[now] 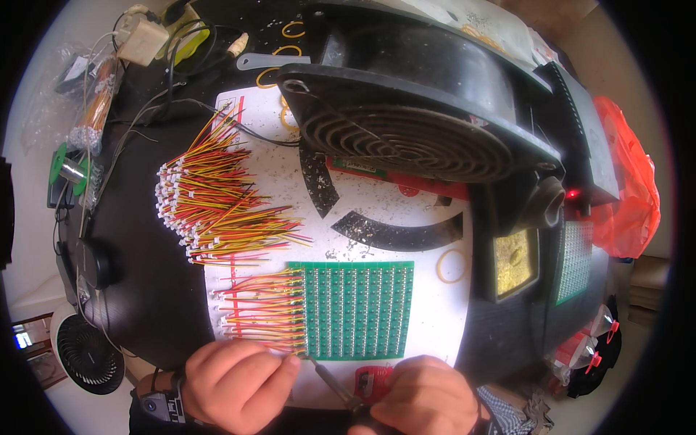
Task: Soldering wires onto a green printed circuit board.
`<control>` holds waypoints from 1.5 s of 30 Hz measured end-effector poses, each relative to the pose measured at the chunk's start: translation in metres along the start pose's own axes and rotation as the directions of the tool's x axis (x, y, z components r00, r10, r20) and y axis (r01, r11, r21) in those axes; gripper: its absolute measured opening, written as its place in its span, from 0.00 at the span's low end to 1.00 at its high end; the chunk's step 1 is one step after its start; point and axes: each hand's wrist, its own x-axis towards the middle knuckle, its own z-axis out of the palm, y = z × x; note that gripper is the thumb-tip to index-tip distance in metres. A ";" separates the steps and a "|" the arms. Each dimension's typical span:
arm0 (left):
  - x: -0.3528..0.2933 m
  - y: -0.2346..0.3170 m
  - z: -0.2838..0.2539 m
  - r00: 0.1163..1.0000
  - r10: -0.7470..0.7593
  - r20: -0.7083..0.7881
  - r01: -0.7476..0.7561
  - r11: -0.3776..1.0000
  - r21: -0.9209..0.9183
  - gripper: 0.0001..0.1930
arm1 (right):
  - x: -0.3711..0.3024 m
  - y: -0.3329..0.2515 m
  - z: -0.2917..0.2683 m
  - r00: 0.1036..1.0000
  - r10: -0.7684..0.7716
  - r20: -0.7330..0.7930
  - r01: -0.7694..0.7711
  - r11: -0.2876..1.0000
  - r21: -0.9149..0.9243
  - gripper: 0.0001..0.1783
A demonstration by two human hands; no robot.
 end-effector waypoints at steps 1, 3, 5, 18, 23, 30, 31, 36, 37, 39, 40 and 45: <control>0.000 0.000 0.000 1.000 -0.005 0.002 0.005 1.000 -0.009 0.06 | 0.001 0.000 0.000 1.000 -0.001 0.000 0.001 1.000 0.000 0.21; 0.000 0.000 0.000 1.000 -0.013 -0.006 0.013 1.000 -0.010 0.07 | 0.003 -0.001 0.000 1.000 -0.002 0.011 0.002 1.000 0.006 0.21; -0.001 -0.001 0.001 1.000 -0.023 -0.014 0.023 1.000 -0.014 0.07 | 0.003 -0.004 0.001 0.999 0.028 0.024 -0.029 1.000 0.008 0.19; 0.000 -0.001 0.003 0.996 -0.075 -0.043 0.073 0.996 -0.053 0.06 | 0.023 -0.018 0.016 0.995 -0.005 -0.101 -0.002 0.997 -0.073 0.12; 0.001 -0.002 0.006 0.999 -0.033 -0.030 0.033 0.999 -0.028 0.07 | 0.024 -0.021 0.015 0.995 -0.017 -0.101 0.010 0.998 -0.069 0.12; -0.002 0.000 0.004 0.997 -0.075 -0.032 0.073 0.995 -0.073 0.07 | 0.023 -0.019 0.016 0.997 0.004 -0.081 -0.010 0.997 -0.073 0.12; -0.002 0.002 0.001 0.992 -0.121 -0.019 0.119 0.989 -0.082 0.06 | 0.023 -0.019 0.016 0.997 0.002 -0.082 -0.007 0.998 -0.069 0.12; -0.001 -0.007 0.011 0.999 -0.024 -0.021 0.023 0.996 -0.081 0.09 | 0.021 -0.018 0.016 0.997 0.013 -0.080 -0.018 0.997 -0.072 0.12; 0.000 -0.006 0.009 0.999 -0.030 -0.014 0.028 0.996 -0.083 0.09 | 0.022 -0.019 0.016 0.997 0.010 -0.081 -0.016 0.997 -0.069 0.12; 0.001 -0.006 0.009 0.999 -0.028 -0.023 0.026 0.996 -0.089 0.09 | 0.023 -0.021 0.014 0.997 0.002 -0.081 -0.009 0.997 -0.080 0.12; 0.001 -0.006 0.010 0.999 -0.026 -0.034 0.022 0.995 -0.100 0.10 | 0.023 -0.023 0.014 0.997 0.004 -0.082 -0.011 0.996 -0.090 0.12; -0.002 -0.008 0.010 0.999 -0.046 -0.016 0.045 0.997 -0.068 0.09 | 0.022 -0.013 0.020 0.996 0.000 -0.091 -0.005 0.999 -0.048 0.12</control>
